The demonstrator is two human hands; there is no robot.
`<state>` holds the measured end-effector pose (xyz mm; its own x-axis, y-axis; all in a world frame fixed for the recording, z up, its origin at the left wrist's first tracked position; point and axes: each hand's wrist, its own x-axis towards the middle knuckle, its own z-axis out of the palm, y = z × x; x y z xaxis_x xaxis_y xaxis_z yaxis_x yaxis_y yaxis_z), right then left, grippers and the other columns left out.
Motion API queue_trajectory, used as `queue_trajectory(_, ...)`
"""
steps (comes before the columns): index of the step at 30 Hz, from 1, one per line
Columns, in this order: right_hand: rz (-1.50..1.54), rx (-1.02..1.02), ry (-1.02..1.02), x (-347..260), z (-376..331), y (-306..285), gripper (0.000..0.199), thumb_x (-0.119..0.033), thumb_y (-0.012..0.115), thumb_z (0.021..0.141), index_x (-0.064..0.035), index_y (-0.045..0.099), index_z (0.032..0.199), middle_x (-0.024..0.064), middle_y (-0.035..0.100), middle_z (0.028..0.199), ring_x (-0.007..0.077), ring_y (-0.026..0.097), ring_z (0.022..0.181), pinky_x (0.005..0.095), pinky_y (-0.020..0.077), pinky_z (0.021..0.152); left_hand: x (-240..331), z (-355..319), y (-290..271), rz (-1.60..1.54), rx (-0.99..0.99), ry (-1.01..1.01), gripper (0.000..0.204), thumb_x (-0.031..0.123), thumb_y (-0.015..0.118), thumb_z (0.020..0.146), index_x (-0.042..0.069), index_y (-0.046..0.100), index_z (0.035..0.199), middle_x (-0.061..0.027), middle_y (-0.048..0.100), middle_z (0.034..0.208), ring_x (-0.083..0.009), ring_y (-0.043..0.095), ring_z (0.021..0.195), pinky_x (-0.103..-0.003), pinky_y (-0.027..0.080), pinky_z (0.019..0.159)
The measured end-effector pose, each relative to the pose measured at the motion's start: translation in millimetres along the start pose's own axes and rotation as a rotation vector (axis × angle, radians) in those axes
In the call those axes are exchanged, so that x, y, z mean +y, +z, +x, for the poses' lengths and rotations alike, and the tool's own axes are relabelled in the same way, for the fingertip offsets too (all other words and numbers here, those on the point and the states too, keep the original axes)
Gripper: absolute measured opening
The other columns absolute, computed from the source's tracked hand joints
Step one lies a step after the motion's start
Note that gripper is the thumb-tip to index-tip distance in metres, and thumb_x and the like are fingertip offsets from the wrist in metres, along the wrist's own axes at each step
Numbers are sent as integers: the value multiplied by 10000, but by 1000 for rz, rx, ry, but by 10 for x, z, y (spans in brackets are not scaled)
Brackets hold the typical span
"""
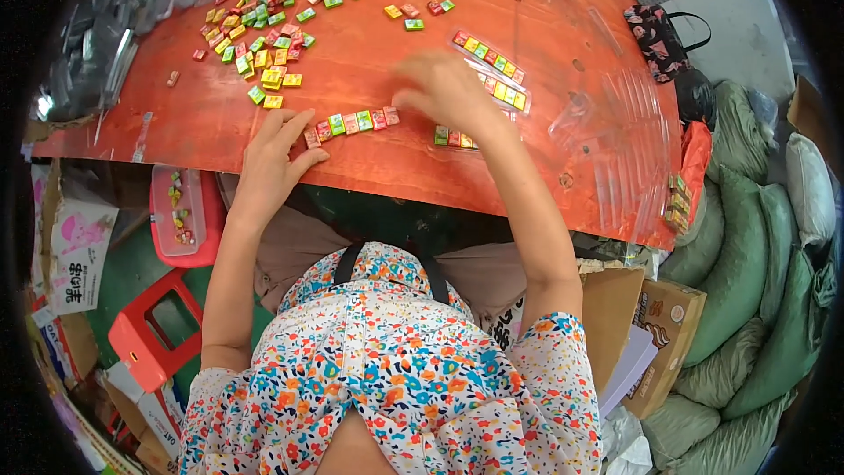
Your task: Organizing and placing small colored toy blocks into clear plastic trays and then into a cardboard box.
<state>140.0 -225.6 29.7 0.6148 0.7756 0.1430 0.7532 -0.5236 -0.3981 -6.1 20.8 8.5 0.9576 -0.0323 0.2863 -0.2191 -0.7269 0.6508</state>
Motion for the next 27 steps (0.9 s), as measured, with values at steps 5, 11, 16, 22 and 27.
queue_trajectory(5, -347, 184, 402, 300, 541, -23, 368, -325, 688, 852, -60, 660, 1107, 136, 682, 989, 341, 650, 953, 467, 518, 790, 32, 4, -20, -41, -18, -58, 401, 173, 764, 795, -16, 629, 1122, -144, 591, 1016, -341, 618, 912, -424, 508, 756)
queue_trajectory(11, -484, 187, 230, 394, 589, 85, 297, -246, 638, 868, -52, 651, 1093, 144, 676, 983, 330, 657, 933, 441, 526, 771, -44, -18, -16, -39, 32, -59, 394, 187, 760, 803, -5, 630, 1122, -144, 590, 1016, -340, 615, 921, -424, 509, 766)
queue_trajectory(16, -110, 91, 115, 100, 155, -38, 305, -158, 623, 861, -45, 646, 1142, 140, 680, 1032, 320, 657, 910, 409, 523, 783, 34, 5, -8, 120, 54, 32, 446, 193, 775, 780, 17, 620, 1160, -129, 573, 1053, -326, 598, 964, -422, 507, 789)
queue_trajectory(22, -73, 24, 14, -72, -153, -64, 308, -96, 642, 841, -41, 649, 1144, 138, 675, 1039, 321, 644, 930, 406, 510, 806, 93, 78, 83, 156, -6, -12, 519, 218, 799, 745, 30, 614, 1192, -117, 550, 1080, -312, 586, 990, -421, 511, 800)
queue_trajectory(27, -159, 82, -14, -15, -71, -20, 317, -90, 656, 832, -39, 649, 1145, 132, 670, 1049, 320, 640, 936, 400, 512, 798, 62, 81, 100, 192, -2, 25, 530, 217, 807, 736, 34, 616, 1195, -113, 551, 1079, -312, 585, 993, -423, 510, 803)
